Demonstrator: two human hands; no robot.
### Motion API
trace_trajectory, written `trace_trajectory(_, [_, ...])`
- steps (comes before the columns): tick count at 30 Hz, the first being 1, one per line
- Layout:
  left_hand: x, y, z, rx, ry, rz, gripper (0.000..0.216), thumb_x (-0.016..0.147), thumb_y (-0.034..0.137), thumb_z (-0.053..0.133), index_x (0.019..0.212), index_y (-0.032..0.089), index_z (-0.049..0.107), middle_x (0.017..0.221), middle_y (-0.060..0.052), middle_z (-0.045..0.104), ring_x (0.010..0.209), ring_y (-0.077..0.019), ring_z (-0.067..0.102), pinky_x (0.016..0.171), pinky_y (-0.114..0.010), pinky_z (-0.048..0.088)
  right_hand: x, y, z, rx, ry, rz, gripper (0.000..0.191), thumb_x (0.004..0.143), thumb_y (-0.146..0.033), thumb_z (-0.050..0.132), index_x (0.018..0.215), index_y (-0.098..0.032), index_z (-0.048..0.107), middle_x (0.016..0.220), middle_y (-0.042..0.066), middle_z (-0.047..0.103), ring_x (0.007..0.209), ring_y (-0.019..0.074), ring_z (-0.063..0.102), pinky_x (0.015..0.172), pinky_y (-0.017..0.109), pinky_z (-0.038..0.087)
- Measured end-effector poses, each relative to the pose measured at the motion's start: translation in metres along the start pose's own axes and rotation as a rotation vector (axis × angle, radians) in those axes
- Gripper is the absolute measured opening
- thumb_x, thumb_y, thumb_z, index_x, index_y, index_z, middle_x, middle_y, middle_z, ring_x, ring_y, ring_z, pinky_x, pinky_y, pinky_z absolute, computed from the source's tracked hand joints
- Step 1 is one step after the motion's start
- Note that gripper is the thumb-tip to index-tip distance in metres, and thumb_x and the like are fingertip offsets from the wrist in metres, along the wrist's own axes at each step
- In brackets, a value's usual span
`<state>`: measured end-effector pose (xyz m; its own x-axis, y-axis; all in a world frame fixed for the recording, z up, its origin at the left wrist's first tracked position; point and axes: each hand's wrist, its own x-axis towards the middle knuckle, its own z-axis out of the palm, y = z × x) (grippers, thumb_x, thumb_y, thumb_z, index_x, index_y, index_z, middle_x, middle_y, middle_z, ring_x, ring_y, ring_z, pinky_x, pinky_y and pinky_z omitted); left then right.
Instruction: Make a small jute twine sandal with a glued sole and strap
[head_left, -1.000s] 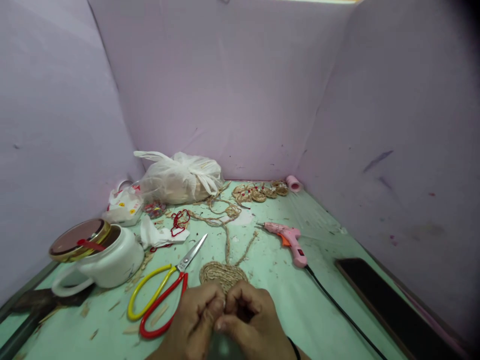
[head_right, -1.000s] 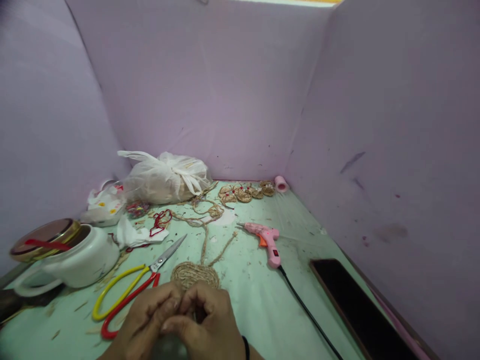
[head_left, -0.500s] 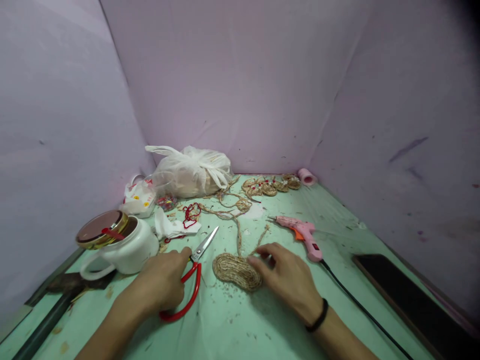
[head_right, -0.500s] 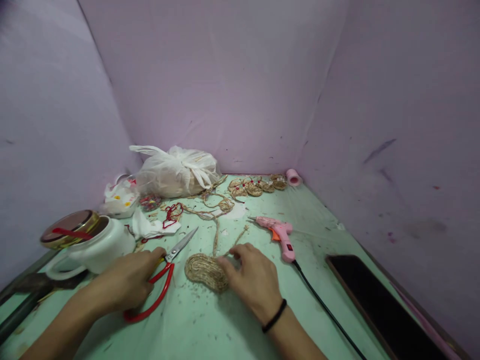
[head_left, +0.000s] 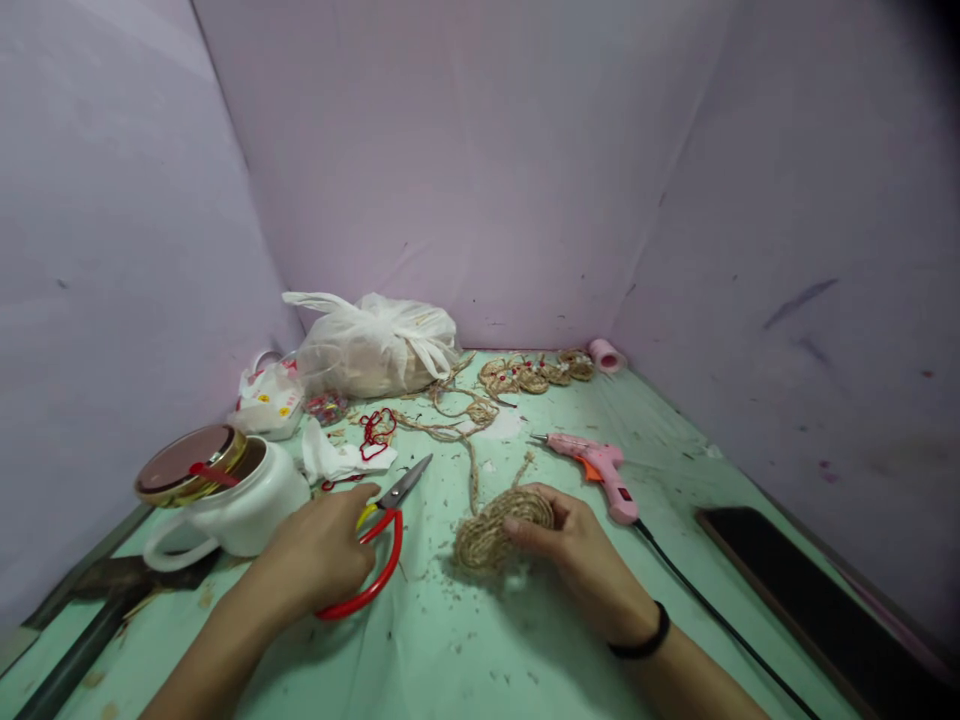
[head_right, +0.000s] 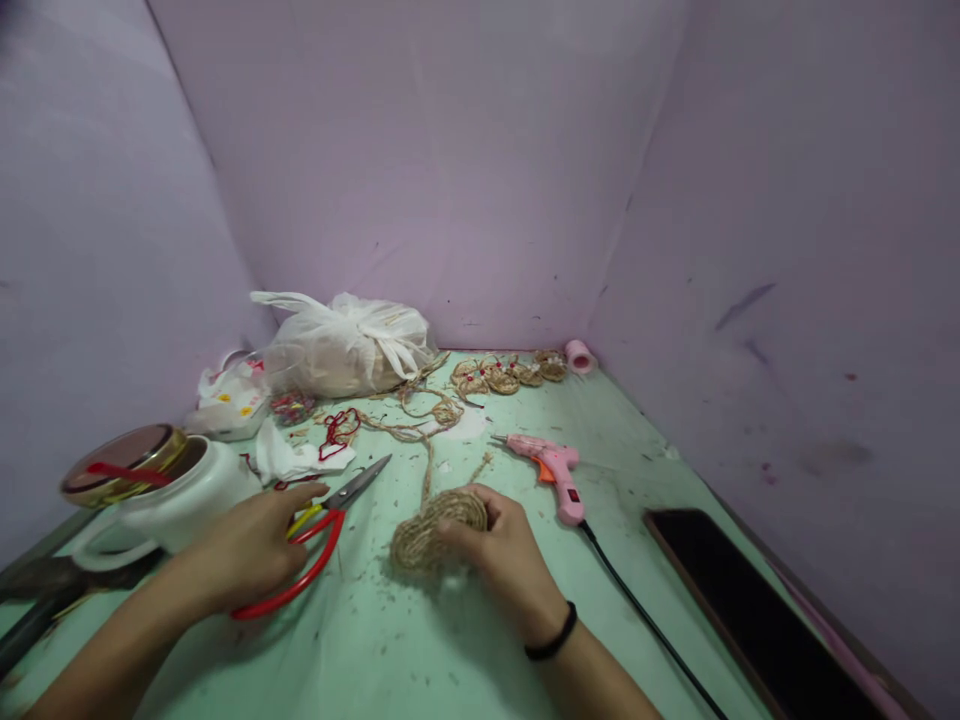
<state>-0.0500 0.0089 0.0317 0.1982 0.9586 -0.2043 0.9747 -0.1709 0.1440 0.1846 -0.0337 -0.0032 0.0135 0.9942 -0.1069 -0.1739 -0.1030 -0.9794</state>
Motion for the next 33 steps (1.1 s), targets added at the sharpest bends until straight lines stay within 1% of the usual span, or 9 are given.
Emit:
trace_trajectory(4, [0.0,0.004,-0.009,-0.132,0.091,0.007,0.032,0.071,0.028,0.045,0.1,0.02,0.054,0.085,-0.008,0.065,0.077,-0.0253,0.06,0.062,-0.03,0.041,-0.001,-0.009,-0.003,0.289,0.038,0.026,0.024,0.059,-0.028,0.073,0.073,-0.014,0.061,0.066,0.002,0.062,0.061,0.0161,0.057,0.063,0.03,0.045])
trace_trajectory(8, [-0.007,0.018,-0.004,-0.24,0.213,0.133,0.023,0.082,0.032,0.032,0.091,0.018,0.048,0.07,-0.005,0.061,0.064,-0.0201,0.058,0.061,-0.029,0.04,0.001,-0.008,-0.003,0.377,0.079,-0.007,0.021,0.061,-0.028,0.073,0.073,-0.014,0.062,0.068,0.003,0.064,0.063,0.0162,0.058,0.062,0.028,0.046])
trace_trajectory(11, [-0.017,0.033,0.006,-0.255,0.168,0.228,0.024,0.083,0.024,0.03,0.1,0.017,0.044,0.073,-0.006,0.061,0.065,-0.0191,0.058,0.065,-0.029,0.042,0.001,-0.004,0.001,0.411,0.094,-0.044,0.021,0.063,-0.028,0.073,0.075,-0.014,0.062,0.071,0.003,0.064,0.068,0.0167,0.059,0.064,0.028,0.046])
trace_trajectory(13, [-0.023,0.044,0.013,-0.221,0.125,0.286,0.028,0.079,0.015,0.034,0.105,0.018,0.044,0.087,-0.008,0.061,0.077,-0.0191,0.058,0.07,-0.028,0.043,-0.001,-0.002,0.005,0.448,0.078,-0.046,0.022,0.064,-0.029,0.072,0.077,-0.014,0.062,0.075,0.004,0.065,0.073,0.0182,0.059,0.066,0.029,0.047])
trace_trajectory(16, [-0.03,0.056,0.023,-0.078,0.143,0.244,0.042,0.073,0.002,0.034,0.11,0.018,0.046,0.103,-0.011,0.056,0.093,-0.0214,0.054,0.078,-0.032,0.042,-0.005,-0.001,0.012,0.511,0.045,-0.038,0.022,0.066,-0.029,0.071,0.081,-0.015,0.062,0.08,0.005,0.066,0.08,0.0201,0.06,0.068,0.03,0.047])
trace_trajectory(19, [-0.029,0.062,0.033,0.065,0.189,0.178,0.048,0.075,-0.002,0.028,0.117,0.015,0.045,0.104,-0.014,0.054,0.095,-0.0233,0.053,0.081,-0.038,0.041,-0.008,0.0,0.017,0.55,0.015,-0.052,0.023,0.068,-0.029,0.07,0.085,-0.016,0.062,0.085,0.006,0.066,0.084,0.0208,0.059,0.069,0.03,0.047])
trace_trajectory(23, [-0.026,0.063,0.044,0.194,0.273,0.163,0.047,0.078,0.0,0.028,0.12,0.014,0.045,0.104,-0.013,0.054,0.094,-0.0237,0.052,0.082,-0.039,0.041,-0.011,0.001,0.022,0.543,0.024,-0.076,0.026,0.064,-0.03,0.072,0.086,-0.018,0.063,0.088,0.005,0.067,0.084,0.0212,0.059,0.07,0.03,0.047])
trace_trajectory(28, [-0.024,0.061,0.049,0.216,0.325,0.158,0.046,0.079,0.0,0.028,0.119,0.014,0.045,0.1,-0.012,0.054,0.089,-0.0227,0.053,0.079,-0.038,0.043,-0.016,0.002,0.029,0.512,-0.03,-0.086,0.023,0.068,-0.034,0.068,0.086,-0.021,0.063,0.094,0.005,0.066,0.089,0.0207,0.058,0.075,0.031,0.046])
trace_trajectory(33, [-0.029,0.065,0.043,0.203,0.274,0.128,0.048,0.079,-0.001,0.025,0.12,0.013,0.045,0.102,-0.014,0.054,0.091,-0.0238,0.053,0.079,-0.039,0.043,-0.02,0.007,0.035,0.512,-0.053,-0.108,0.027,0.071,-0.033,0.066,0.095,-0.022,0.062,0.097,0.006,0.064,0.091,0.0214,0.057,0.076,0.032,0.046])
